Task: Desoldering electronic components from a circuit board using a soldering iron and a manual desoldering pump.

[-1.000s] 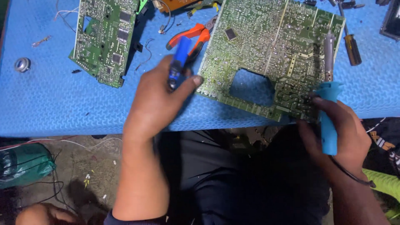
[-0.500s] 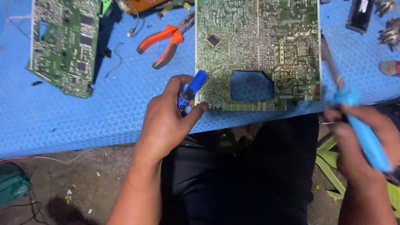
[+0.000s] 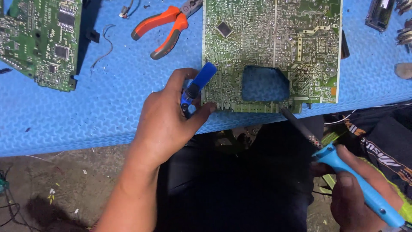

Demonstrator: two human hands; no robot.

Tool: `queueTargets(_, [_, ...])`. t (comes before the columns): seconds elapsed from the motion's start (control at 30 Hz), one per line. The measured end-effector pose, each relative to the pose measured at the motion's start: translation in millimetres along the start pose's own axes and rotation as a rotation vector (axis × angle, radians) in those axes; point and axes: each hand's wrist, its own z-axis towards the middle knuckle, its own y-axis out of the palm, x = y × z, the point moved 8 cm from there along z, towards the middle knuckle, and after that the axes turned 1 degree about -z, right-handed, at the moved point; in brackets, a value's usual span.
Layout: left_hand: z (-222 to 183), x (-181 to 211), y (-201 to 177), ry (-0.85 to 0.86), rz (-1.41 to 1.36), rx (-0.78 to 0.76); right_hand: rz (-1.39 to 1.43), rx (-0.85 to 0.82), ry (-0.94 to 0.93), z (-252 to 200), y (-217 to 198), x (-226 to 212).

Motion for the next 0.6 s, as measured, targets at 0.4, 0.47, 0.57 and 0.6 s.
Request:
queueTargets(0.4, [0,-2,-1,0.050,0.011,0.025,-0.124,0.051,0.059,-12,2,19])
queueTargets(0.47, [0,-5,-1,0.051,0.014,0.035,-0.159,0.080,-0.019,-14,-2,32])
queueTargets(0.57, [1,-6,-1,0.038,0.025,0.036,-0.228,0.125,-0.106,-17,-5,42])
queueTargets(0.6, [2,-7,0,0.025,0.031,0.024,-0.264,0.144,-0.113,-18,-5,46])
